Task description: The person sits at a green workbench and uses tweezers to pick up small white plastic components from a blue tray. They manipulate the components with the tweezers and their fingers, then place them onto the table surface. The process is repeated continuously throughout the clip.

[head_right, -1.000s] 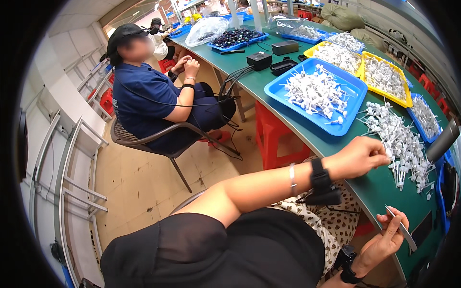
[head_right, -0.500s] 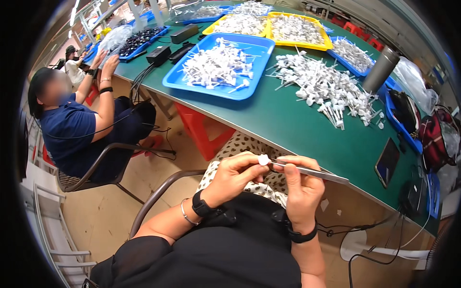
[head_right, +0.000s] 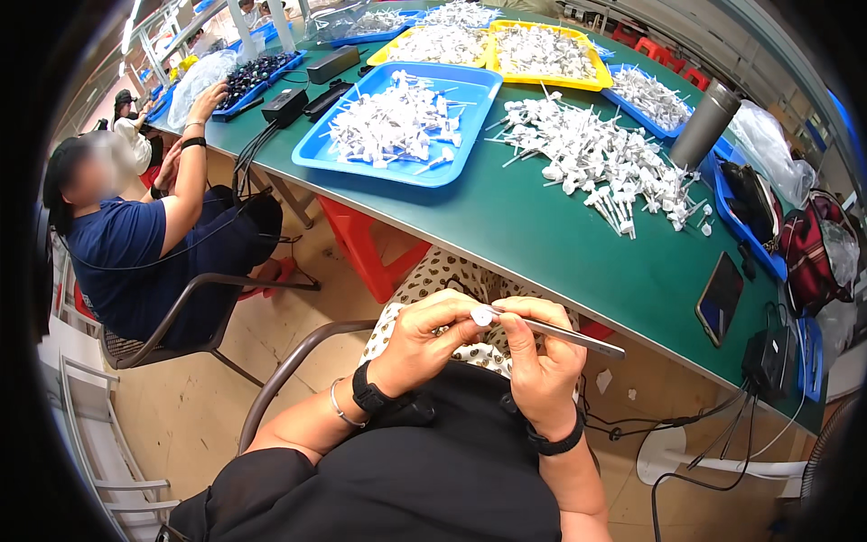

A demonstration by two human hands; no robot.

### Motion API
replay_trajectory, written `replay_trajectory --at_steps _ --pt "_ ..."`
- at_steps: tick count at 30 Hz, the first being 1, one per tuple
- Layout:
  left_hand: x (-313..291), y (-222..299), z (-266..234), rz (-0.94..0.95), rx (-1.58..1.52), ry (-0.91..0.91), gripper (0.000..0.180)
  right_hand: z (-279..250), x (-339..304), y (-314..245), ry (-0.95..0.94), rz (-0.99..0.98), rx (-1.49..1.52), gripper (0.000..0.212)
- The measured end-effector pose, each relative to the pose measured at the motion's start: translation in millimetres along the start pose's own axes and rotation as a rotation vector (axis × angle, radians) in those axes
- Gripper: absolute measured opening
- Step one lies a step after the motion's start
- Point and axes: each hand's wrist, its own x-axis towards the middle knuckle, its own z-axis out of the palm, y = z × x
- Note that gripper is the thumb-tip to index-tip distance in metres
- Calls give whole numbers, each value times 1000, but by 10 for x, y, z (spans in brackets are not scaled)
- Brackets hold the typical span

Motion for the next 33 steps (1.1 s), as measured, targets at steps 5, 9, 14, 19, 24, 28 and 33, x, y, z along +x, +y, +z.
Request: replay_trajectory --at_steps 5,9,14,19,24,28,33 --pt "-14 -32 3 -7 -19 -7 16 -16 7 -1 -17 -38 -42 8" --pt "-13 -41 3 -3 -17 -14 15 -15 6 11 -13 -43 -44 8" --pt "-22 -52 4 -3 -21 -8 15 -8 8 17 -23 -64 -64 9" --pt "-24 -52 0 -3 -4 -14 14 -3 8 7 -22 -68 -73 9" --pt "-25 -46 -2 -13 2 -19 14 -1 5 11 -18 -58 -65 9" --pt "-23 -52 -2 -18 1 -22 15 0 4 14 -18 -54 -57 8" --pt "-23 -50 -6 8 10 -23 15 -11 6 27 -32 -78 -114 8"
